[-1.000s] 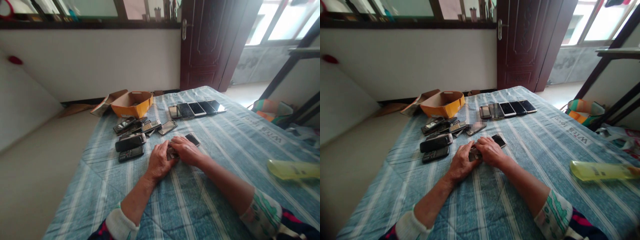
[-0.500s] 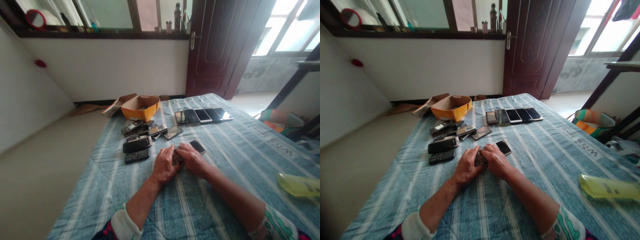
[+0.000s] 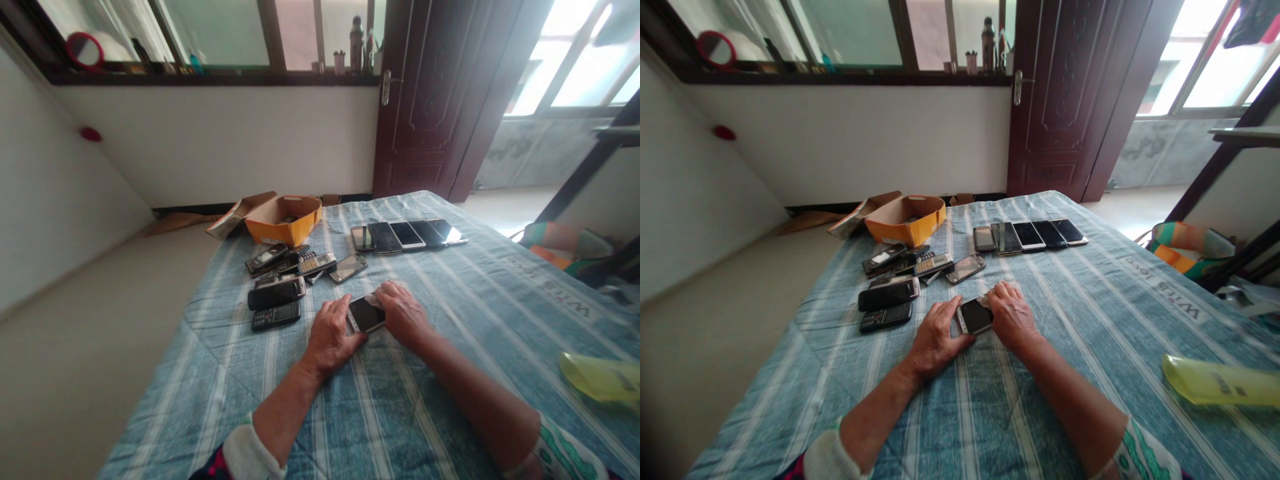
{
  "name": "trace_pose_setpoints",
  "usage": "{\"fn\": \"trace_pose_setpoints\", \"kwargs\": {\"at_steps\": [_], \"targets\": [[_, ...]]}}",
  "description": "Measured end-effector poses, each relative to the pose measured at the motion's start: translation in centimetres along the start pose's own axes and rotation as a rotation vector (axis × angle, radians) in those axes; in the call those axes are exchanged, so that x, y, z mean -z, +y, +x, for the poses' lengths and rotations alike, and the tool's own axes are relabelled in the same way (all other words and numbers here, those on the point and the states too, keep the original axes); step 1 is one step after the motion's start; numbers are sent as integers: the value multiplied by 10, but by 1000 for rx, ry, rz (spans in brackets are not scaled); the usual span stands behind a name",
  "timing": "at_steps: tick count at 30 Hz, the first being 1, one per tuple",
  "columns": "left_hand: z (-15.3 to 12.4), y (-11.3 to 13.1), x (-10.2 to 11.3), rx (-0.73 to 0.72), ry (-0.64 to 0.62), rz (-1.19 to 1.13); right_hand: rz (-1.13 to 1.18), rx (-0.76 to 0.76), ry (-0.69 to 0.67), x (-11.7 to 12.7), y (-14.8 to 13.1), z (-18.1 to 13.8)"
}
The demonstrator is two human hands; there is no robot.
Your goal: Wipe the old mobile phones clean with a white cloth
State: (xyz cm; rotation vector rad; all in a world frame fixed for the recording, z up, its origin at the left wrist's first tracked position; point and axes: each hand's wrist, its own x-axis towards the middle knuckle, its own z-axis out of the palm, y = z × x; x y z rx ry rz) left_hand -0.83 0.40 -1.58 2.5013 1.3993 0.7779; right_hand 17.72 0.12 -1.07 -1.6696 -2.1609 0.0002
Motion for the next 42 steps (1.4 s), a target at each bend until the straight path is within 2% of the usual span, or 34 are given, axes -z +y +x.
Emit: {"fn": "trace_pose_setpoints", "kwargs": {"at_steps": [5,7,9,13,16,18,21,24,26,30,33,35,38,40,42], "targets": [[0,-2,-2,-2,-4,4,183,270,-49,-4,-23,-10],[-1,-2,-2,-4,0,5,212,319,-54,-4,-24,-10],[-1,-2,-1,-12,7,6,172,281,-50,-3,-18,-7],[-1,-1,-1,-10,8,7,8,48,-5,-1,-1,-1],[-1,-1,-1,-2,5,5,-79,-48,14,-2,-2,-4],[-1,-1,-2,-5,3,5,-79,-23,7,-4,-12,-9],[-1,-3,-2,-2,-9,4,15,132,-29,-7,-30,-17],[-1,-3,-2,-2,-11,5,88,239,-43,-7,-34,-16],[-1,-3,-2,-6,-4,8,80,209,-50,-6,-27,-12],[-1,-2,-2,-19,10,-2,-50,5,-53,1,-11,-5],[-2,-2,-2,-25,19,-6,-150,-73,-93,5,-16,-9],[-2,-3,-2,-27,24,-5,-166,-47,-122,6,-27,-16],[-2,-3,-2,-27,16,8,-118,83,-103,2,-43,-27],[-2,-2,-2,-24,6,22,-69,161,-65,-2,-47,-33],[-2,-1,-1,-19,-2,23,-37,179,-28,-6,-44,-35]]}}
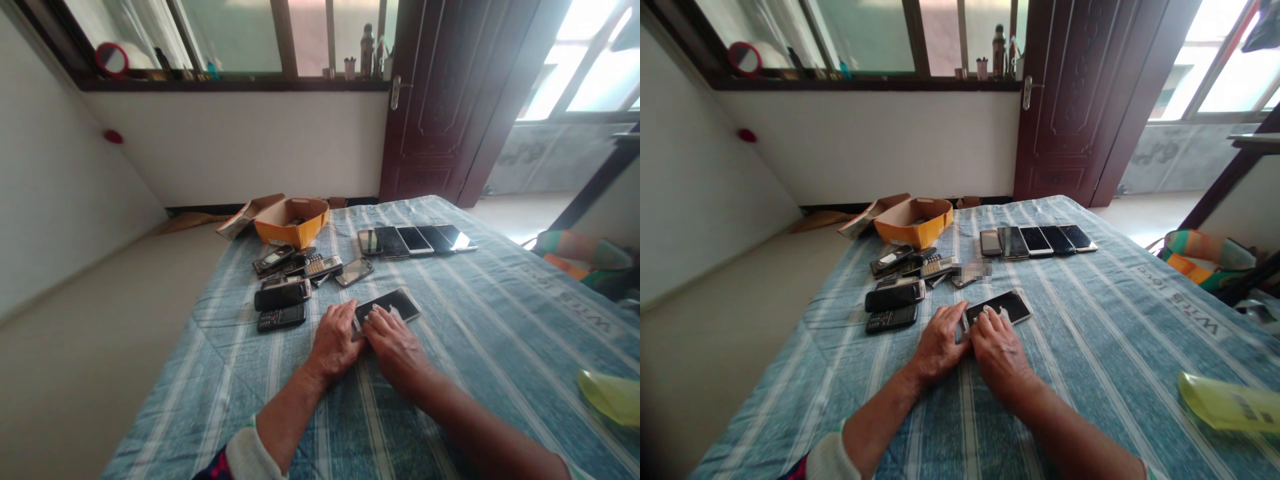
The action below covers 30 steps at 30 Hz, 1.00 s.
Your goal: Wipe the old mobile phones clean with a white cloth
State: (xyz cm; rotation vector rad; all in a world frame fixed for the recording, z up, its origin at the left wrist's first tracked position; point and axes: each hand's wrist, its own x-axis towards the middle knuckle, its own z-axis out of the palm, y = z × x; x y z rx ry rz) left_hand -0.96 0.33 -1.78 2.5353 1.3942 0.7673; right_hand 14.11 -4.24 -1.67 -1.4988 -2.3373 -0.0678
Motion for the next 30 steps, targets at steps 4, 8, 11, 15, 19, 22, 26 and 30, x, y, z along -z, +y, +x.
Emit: {"fn": "trace_pose_setpoints", "kwargs": {"at_steps": [4,8,11,15,19,22,26,30], "targets": [[-1,2,2,3,-7,-27,-16,-102,33,-2,21,0],[-1,3,3,7,-9,-39,-72,-236,25,3,44,2],[-1,3,3,8,-13,-38,-113,-274,13,4,47,1],[-2,2,2,5,-1,-34,-102,-134,57,-3,32,-5],[-1,1,1,-10,0,-23,-14,31,95,-8,18,-9],[-2,1,1,-2,-5,-26,24,17,89,-7,25,-8],[-2,1,1,6,-8,-40,-10,-106,90,-5,47,-5],[-2,2,1,10,5,-49,-60,-195,86,-5,55,-4]]}}
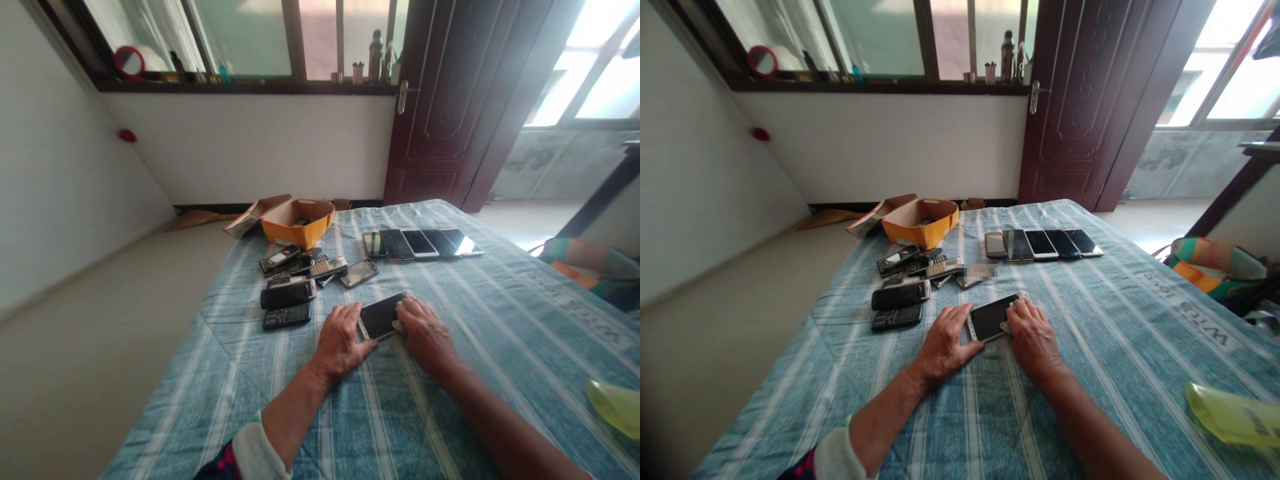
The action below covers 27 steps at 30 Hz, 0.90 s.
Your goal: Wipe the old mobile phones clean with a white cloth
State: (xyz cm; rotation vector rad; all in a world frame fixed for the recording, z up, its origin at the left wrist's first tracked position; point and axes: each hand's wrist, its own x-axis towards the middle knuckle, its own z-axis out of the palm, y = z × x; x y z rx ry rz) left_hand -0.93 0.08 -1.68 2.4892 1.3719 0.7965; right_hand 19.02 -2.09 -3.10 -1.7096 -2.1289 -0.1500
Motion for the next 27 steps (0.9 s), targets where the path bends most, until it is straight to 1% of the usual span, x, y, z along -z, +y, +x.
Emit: {"fn": "trace_pose_setpoints", "kwargs": {"at_steps": [2,6,8,10,13,16,18,20,22,25,27], "targets": [[0,1,0,4,4,2,2,39,6,-1,-5,-2],[0,0,-3,3,29,31,95,226,13,-1,-23,-6],[0,-2,-5,12,40,63,125,275,3,0,-28,-6],[-1,-2,-6,44,45,97,119,263,-10,1,-27,-5],[-2,-1,-6,93,24,125,61,165,-14,1,-16,0],[-1,2,-3,109,-9,124,15,63,15,-3,-3,4],[0,4,-2,120,-20,115,17,38,35,-6,1,5],[2,5,-1,131,-32,105,49,71,30,-10,-1,4],[3,4,-1,132,-34,95,96,142,2,-12,-10,3],[4,1,-3,117,-15,87,158,242,-21,-13,-26,1],[5,0,-5,112,0,82,184,291,-20,-11,-32,2]]}}
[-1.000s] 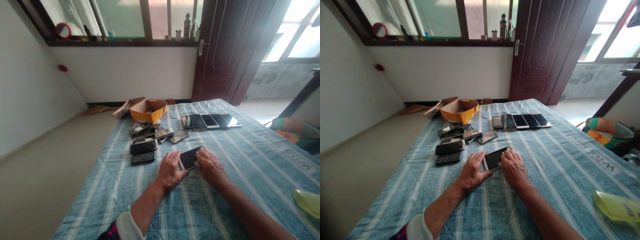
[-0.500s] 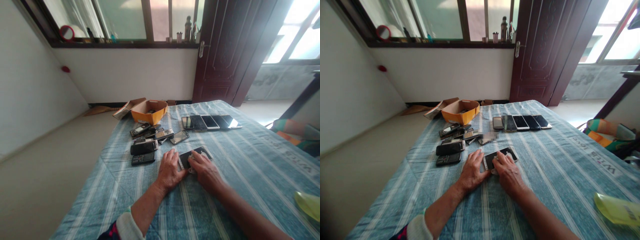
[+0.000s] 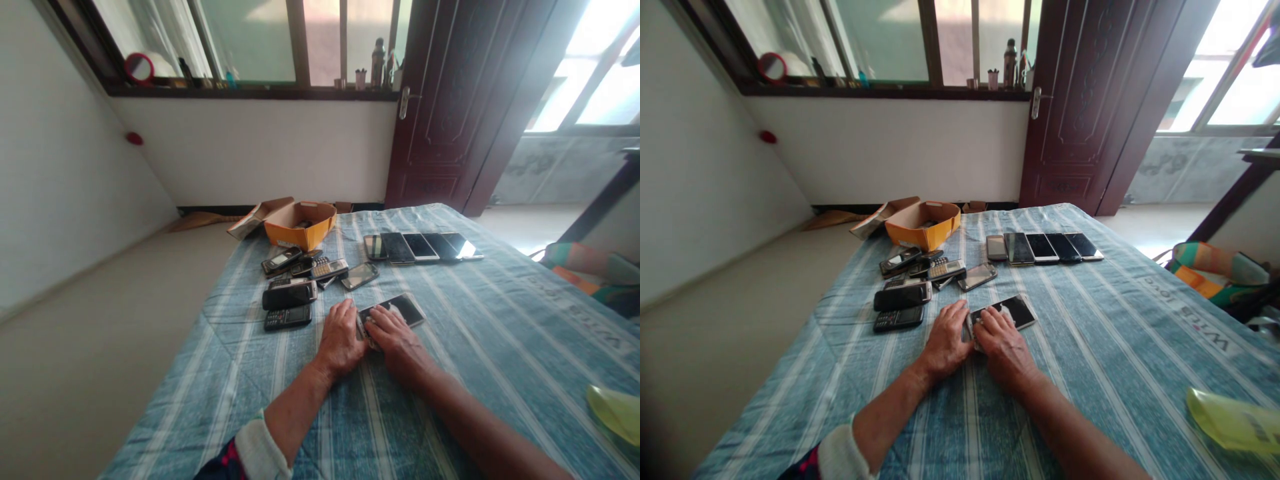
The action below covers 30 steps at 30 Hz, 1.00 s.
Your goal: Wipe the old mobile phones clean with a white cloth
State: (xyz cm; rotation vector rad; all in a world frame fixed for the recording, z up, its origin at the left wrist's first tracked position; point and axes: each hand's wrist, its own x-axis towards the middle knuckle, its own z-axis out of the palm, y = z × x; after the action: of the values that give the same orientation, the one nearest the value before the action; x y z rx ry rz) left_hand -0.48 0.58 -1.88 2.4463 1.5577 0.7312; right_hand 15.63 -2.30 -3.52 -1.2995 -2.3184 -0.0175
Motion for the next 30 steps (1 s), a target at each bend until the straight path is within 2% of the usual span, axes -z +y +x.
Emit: {"fn": "trace_pose_setpoints", "kwargs": {"at_steps": [3,7,9,13,16,18,20,26,30], "targets": [[1,1,-1,5,18,-28,-11,-5,6,4,6,3],[2,4,-1,42,24,-94,-86,-161,65,7,28,4],[2,5,-3,62,28,-137,-106,-191,133,6,33,3],[-1,4,-8,38,52,-269,-88,-51,248,-2,18,4],[-4,3,-12,-26,90,-341,-57,113,256,-6,-2,8],[-6,2,-14,-61,115,-362,-61,162,265,-5,-8,11],[-8,2,-14,-89,133,-372,-87,139,288,-3,-4,13],[-7,2,-15,-136,148,-330,-162,-66,335,11,33,15],[-9,4,-15,-227,177,-257,-112,-52,385,16,26,17]]}}
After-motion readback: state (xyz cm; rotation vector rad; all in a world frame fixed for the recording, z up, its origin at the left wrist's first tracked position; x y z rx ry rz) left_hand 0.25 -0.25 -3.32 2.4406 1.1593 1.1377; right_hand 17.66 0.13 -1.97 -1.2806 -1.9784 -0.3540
